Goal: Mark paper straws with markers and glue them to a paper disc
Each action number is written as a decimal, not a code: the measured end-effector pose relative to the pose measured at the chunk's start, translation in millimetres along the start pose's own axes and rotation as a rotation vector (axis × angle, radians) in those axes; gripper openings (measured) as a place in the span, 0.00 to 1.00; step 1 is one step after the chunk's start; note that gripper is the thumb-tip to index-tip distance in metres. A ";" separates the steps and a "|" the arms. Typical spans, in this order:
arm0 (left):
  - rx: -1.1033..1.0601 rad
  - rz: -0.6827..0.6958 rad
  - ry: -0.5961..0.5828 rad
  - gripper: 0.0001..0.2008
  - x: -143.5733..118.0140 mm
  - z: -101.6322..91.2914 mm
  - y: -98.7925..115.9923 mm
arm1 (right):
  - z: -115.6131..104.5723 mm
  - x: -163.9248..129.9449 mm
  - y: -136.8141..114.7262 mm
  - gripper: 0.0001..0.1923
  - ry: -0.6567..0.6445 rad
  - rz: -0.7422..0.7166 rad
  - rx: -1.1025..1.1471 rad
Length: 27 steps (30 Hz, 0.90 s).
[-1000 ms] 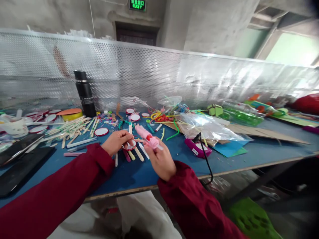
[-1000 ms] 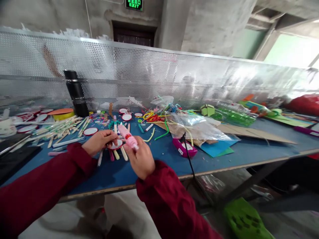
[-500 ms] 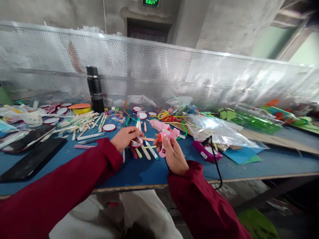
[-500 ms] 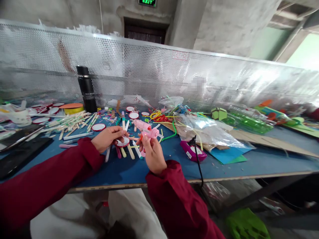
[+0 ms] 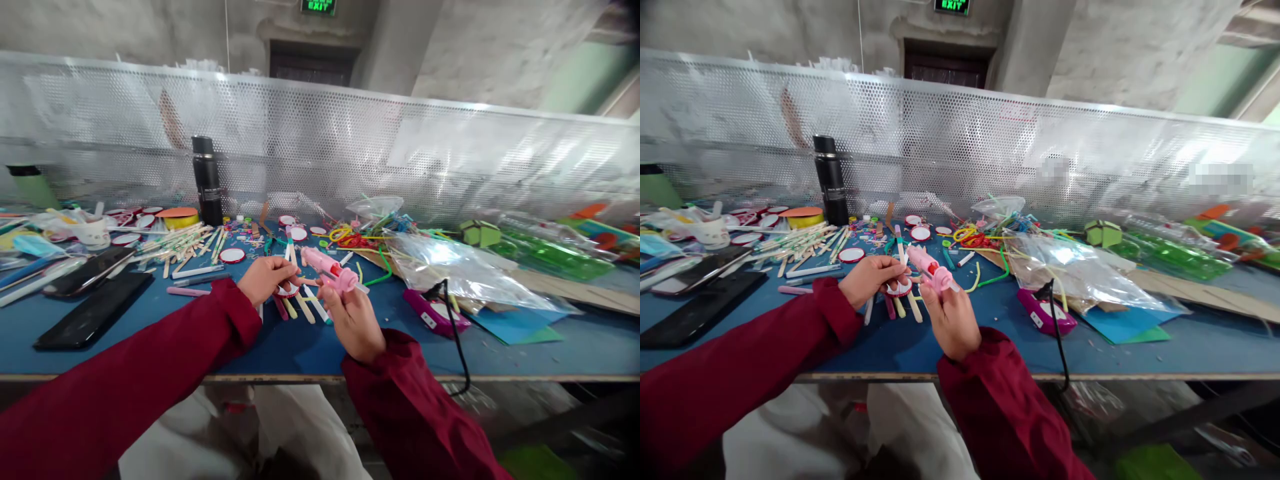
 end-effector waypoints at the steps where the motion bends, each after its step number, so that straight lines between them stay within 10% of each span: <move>1: 0.002 -0.005 0.000 0.10 -1.1 0.9 1.2 | 0.2 -0.1 -0.4 0.26 0.001 -0.009 -0.021; 27: 0.008 0.044 -0.003 0.09 -2.7 2.6 3.0 | 2.0 -2.7 0.8 0.24 0.015 0.012 -0.024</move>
Point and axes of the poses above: each hand's wrist, its own x-axis towards the middle knuckle, its own z-axis out of the palm, y = z × x, the point moved 3 cm from there along x, towards the middle knuckle, and after that the axes turned 2 degrees about -z, right-handed, at the moved point
